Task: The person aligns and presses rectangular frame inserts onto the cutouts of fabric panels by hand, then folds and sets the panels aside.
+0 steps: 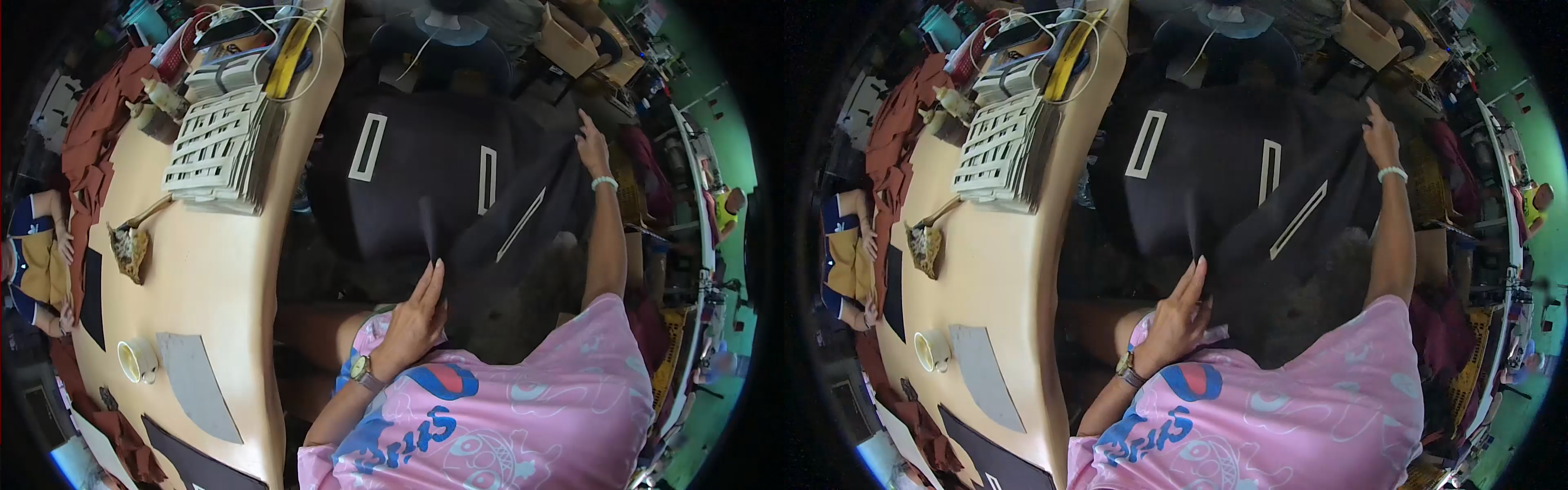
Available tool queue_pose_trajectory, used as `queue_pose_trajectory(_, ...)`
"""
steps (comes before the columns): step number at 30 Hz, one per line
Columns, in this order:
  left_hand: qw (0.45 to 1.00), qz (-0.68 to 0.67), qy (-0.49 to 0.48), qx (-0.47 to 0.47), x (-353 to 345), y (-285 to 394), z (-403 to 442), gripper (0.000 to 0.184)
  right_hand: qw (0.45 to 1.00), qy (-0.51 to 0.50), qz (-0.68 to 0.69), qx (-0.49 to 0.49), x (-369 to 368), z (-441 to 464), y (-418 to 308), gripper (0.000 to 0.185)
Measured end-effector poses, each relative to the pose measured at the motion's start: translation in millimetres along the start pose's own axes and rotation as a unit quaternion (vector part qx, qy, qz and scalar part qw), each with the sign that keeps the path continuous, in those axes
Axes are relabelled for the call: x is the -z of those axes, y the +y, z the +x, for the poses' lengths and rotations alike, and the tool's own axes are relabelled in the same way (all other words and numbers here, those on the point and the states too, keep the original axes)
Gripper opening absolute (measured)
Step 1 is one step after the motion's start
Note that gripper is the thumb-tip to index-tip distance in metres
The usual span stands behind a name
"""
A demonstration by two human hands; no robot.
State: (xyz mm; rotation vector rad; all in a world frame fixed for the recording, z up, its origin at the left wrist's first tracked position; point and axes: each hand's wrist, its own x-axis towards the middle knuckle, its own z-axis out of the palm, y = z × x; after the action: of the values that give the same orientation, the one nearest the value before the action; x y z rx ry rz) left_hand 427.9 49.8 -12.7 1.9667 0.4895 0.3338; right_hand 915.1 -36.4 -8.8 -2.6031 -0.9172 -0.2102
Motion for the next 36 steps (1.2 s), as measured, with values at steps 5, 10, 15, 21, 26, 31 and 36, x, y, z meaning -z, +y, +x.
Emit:
queue_pose_trajectory(5, 0.995, 0.062, 0.054, 0.054, -12, -22, 9, 0.079, 0.994, 0.068, -0.049, 0.072, -83, 38, -60, 0.051)
queue_pose_trajectory(10, 0.985, 0.084, 0.057, 0.141, -34, -62, 7, 0.086, 0.986, 0.068, 0.005, 0.155, -162, 57, -135, 0.049)
queue_pose_trajectory(15, 0.981, 0.077, 0.105, 0.143, -32, -48, 21, 0.087, 0.976, 0.119, 0.053, 0.177, -204, 84, -184, 0.048)
queue_pose_trajectory(21, 0.968, 0.071, 0.158, 0.18, -29, -61, 39, 0.088, 0.985, 0.087, 0.045, 0.144, -244, 92, -200, 0.048)
queue_pose_trajectory(26, 0.963, 0.089, 0.165, 0.194, -37, -73, 36, 0.089, 0.993, 0.021, -0.003, 0.112, -261, 89, -205, 0.055)
queue_pose_trajectory(31, 0.954, 0.055, 0.158, 0.247, -5, -52, 24, 0.09, 0.991, 0.063, 0.039, 0.11, -234, 51, -251, 0.063)
queue_pose_trajectory(36, 0.943, 0.037, 0.282, 0.174, 25, -52, -29, 0.09, 0.931, 0.153, 0.178, 0.278, -194, -18, -303, 0.063)
